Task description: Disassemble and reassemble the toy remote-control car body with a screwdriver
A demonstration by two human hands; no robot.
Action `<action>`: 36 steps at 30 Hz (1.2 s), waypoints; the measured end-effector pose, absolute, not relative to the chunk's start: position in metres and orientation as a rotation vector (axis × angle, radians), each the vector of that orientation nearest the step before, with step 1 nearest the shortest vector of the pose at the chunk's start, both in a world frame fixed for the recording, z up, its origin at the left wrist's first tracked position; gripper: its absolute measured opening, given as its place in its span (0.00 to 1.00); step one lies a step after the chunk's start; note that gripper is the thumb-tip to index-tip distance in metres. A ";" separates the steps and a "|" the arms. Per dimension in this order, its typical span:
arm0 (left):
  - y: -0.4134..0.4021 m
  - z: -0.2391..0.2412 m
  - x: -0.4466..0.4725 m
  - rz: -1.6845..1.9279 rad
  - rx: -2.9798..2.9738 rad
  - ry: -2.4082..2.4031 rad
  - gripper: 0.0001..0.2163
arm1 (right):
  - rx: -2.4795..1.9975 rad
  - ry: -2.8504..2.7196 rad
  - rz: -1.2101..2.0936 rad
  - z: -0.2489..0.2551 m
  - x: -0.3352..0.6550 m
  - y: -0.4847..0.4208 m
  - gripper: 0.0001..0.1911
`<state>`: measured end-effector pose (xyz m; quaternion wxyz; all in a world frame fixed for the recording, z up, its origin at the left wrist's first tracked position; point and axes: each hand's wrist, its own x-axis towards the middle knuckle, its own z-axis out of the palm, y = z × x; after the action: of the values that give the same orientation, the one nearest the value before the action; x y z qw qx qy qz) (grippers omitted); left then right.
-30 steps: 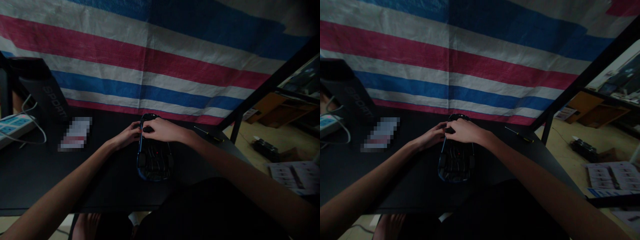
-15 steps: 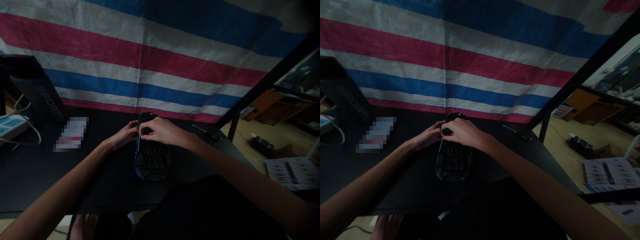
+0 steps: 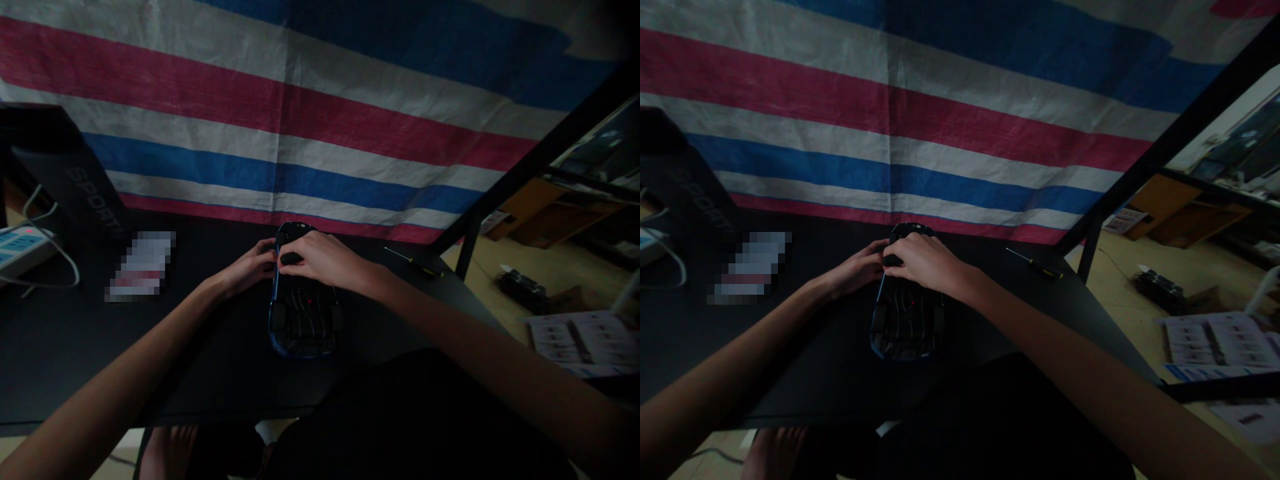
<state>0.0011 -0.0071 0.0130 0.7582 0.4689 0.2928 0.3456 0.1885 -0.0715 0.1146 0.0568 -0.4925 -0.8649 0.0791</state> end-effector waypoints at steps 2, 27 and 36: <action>-0.007 0.013 0.001 0.754 1.027 0.638 0.27 | -1.505 -2.616 0.208 0.113 0.189 -0.071 0.10; -0.009 0.015 0.001 0.737 0.997 0.641 0.28 | -1.319 -2.095 0.560 0.102 0.194 -0.064 0.13; -0.009 0.016 0.002 0.737 0.980 0.652 0.27 | -1.282 -2.003 0.402 0.110 0.196 -0.070 0.13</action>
<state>0.0021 -0.0094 0.0160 0.7684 0.4516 0.3005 0.3396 0.1959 -0.0705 0.1101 0.3568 -0.4965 -0.7759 0.1557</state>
